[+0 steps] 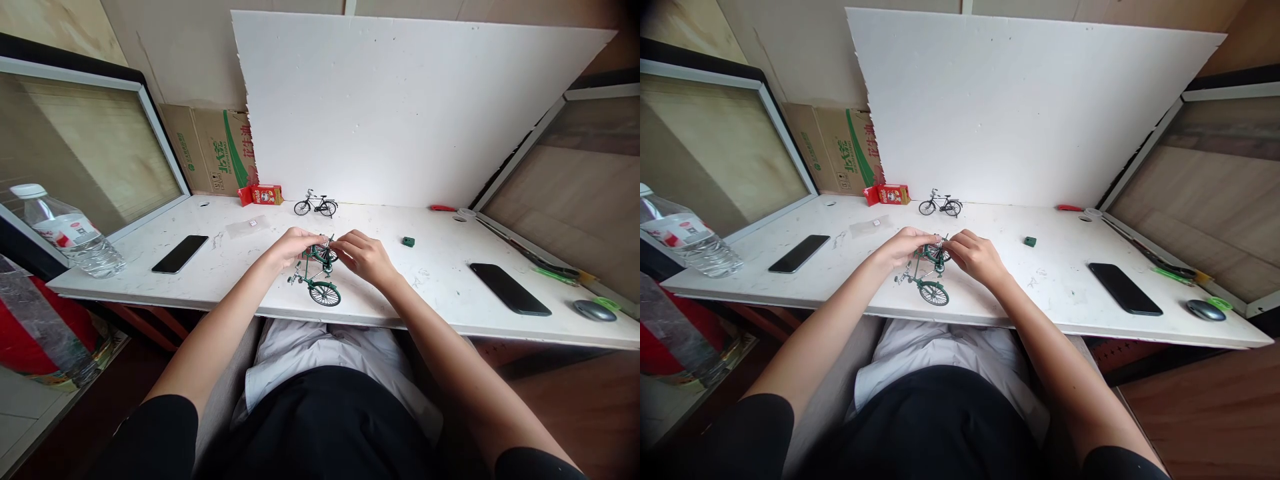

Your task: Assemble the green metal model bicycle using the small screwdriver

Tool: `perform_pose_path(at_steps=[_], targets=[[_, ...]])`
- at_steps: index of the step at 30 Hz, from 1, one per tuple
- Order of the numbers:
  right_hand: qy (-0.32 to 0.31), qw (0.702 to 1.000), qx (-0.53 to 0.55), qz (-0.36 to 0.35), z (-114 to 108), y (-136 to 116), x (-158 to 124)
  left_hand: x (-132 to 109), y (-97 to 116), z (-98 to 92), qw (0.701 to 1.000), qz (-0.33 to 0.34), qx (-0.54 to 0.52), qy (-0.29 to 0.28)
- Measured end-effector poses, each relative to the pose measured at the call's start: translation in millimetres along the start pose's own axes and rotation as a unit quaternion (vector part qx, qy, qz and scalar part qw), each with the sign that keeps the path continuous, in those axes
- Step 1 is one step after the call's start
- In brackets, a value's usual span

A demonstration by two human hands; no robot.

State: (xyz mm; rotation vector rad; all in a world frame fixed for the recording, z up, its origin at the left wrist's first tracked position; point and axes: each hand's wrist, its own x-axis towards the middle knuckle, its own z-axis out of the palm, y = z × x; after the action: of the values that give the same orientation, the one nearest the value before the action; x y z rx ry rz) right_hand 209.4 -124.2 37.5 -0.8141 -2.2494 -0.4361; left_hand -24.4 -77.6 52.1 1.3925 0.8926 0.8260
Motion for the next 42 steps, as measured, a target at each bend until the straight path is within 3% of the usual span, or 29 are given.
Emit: perform_pose_path(at_steps=[6, 23, 31, 35, 37, 42], targets=[[-0.004, 1.0, 0.017, 0.0, 0, 1, 0, 2, -2, 0.9, 1.0, -0.001, 0.012, 0.009], [0.048, 0.98, 0.173, 0.089, -4, -4, 8, -8, 9, 11.0, 0.999, -0.011, -0.045, 0.001], [0.053, 0.977, 0.173, 0.109, -6, -7, 8, -6, 8, 10.0, 0.999, -0.01, -0.046, -0.003], [0.08, 0.971, 0.138, 0.176, 0, 1, 5, -7, 9, 6.7, 0.999, -0.024, -0.045, 0.016], [0.046, 0.968, 0.098, 0.228, 8, 8, 1, -5, 7, 2.6, 0.998, -0.028, -0.052, 0.024], [-0.149, 0.934, -0.006, 0.324, 25, 19, -14, 1, -3, -7.0, 0.998, -0.022, -0.036, 0.052]])
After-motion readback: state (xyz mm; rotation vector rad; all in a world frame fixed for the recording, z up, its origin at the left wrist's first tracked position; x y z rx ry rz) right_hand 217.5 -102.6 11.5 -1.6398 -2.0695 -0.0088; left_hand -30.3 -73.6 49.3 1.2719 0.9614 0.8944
